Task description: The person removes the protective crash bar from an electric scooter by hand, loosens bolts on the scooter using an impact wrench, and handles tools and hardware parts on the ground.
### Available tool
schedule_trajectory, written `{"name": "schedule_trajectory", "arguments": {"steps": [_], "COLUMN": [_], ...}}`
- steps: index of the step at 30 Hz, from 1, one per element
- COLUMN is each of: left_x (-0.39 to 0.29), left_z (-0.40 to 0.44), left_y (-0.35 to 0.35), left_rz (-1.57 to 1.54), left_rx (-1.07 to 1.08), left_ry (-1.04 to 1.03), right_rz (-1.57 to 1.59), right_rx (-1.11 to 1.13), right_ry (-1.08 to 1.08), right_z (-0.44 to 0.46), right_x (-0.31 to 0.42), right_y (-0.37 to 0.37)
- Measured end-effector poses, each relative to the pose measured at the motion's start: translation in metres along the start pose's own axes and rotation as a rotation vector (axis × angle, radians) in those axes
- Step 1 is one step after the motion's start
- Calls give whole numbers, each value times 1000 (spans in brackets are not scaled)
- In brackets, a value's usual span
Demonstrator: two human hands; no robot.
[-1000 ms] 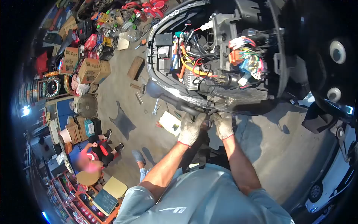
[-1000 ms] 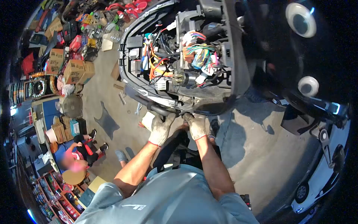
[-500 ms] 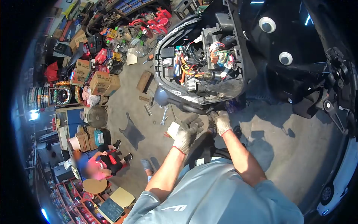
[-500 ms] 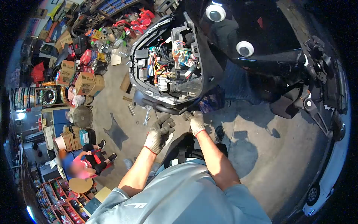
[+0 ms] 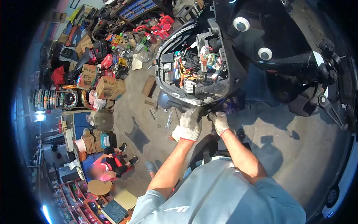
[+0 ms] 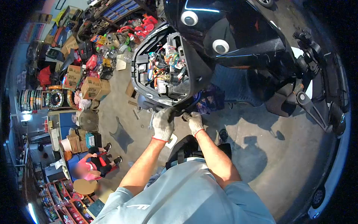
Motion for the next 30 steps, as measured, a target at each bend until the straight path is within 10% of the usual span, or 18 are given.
{"name": "schedule_trajectory", "arguments": {"steps": [11,14,22,24,25,30], "left_x": [-5,-7,-7,-7,-2,-9], "left_z": [-3,-2,-4,-3,-4,-5], "left_y": [-30,-35,-44,-43,-46,-44], "left_rz": [399,463,558,481,488,510], "left_rx": [158,160,221,188,189,212], "left_ry": [-8,-71,-104,-93,-81,-90], "right_rz": [-159,-553,-611,-558,-894,-479], "right_rx": [173,226,178,101,147,37], "right_ry": [61,439,229,309,713,347], "right_z": [39,46,38,54,82,27], "right_x": [-35,-39,-23,-59,-109,-25], "right_y": [3,4,1,-10,-23,-2]}}
Point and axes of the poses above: each hand's wrist, its own z-axis towards the middle knuckle, its own y-axis out of the back of the hand, x = y × z, the point moved 1 cm from there along z, towards the middle knuckle, and after that the axes turned 13 degrees about -x, right-handed, at the moved point
